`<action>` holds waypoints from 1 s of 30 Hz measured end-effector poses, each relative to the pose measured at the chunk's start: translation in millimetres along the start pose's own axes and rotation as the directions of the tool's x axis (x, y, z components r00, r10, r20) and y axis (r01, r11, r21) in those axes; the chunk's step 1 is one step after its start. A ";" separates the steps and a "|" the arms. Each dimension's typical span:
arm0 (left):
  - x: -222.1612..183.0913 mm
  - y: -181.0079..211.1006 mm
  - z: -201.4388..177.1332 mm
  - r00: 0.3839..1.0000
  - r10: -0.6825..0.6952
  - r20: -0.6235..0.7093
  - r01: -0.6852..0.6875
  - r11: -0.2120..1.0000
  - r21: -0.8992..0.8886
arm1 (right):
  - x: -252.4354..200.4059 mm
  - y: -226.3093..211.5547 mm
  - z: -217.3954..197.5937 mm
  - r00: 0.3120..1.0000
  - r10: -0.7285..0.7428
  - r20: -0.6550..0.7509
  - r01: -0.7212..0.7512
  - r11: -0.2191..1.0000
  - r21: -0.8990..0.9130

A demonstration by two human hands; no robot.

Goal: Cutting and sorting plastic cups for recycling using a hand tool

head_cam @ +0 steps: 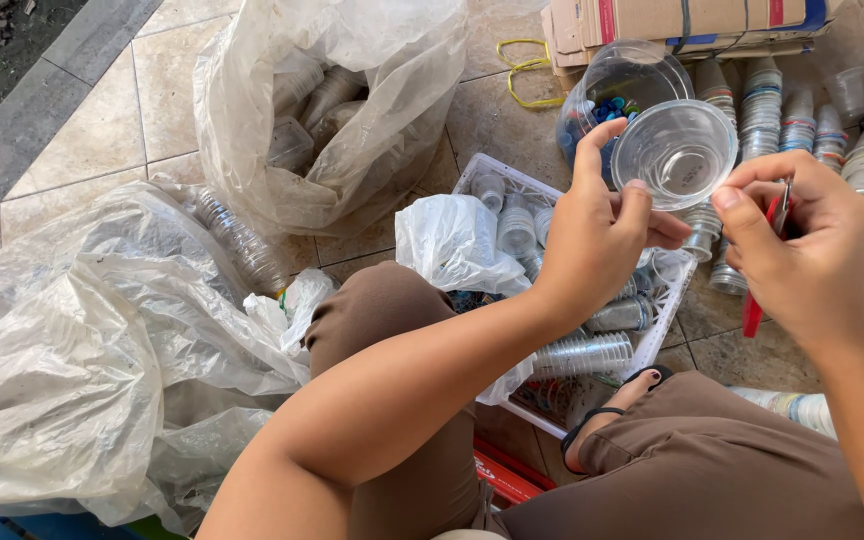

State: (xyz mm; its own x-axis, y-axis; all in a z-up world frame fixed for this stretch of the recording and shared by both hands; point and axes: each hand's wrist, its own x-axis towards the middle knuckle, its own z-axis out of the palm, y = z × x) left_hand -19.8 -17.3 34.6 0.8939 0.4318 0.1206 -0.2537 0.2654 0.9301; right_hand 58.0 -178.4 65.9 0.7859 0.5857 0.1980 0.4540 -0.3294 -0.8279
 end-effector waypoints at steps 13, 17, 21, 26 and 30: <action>0.1 -1.4 -0.6 0.997 -0.045 0.067 0.044 0.999 0.011 | 1.1 4.5 -2.7 0.999 0.048 0.010 -0.048 0.994 0.101; 6.1 -1.8 -6.0 0.970 -0.211 0.124 0.162 0.933 0.321 | 1.8 4.9 -5.9 0.998 0.046 0.031 -0.050 0.990 0.134; 14.8 -13.4 -23.9 0.972 -0.148 0.185 -0.065 0.585 0.808 | 3.4 7.2 -12.3 0.992 0.046 0.119 -0.047 0.999 0.013; 7.7 11.8 -34.9 0.903 0.322 0.286 -0.414 0.470 0.780 | 4.2 2.9 -8.1 0.971 0.085 0.224 -0.062 0.992 -0.107; 7.3 19.9 -37.1 0.825 0.479 0.301 -0.520 0.433 0.736 | 3.5 -4.1 -4.2 0.966 0.058 0.252 -0.030 0.993 -0.114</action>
State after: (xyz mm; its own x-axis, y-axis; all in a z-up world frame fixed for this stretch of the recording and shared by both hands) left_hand -32.0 23.1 41.1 0.7269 0.2236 0.6493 -0.3028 -0.7442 0.5953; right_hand 60.7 -178.2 72.2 0.6796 0.7335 0.0107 0.4750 -0.4289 -0.7683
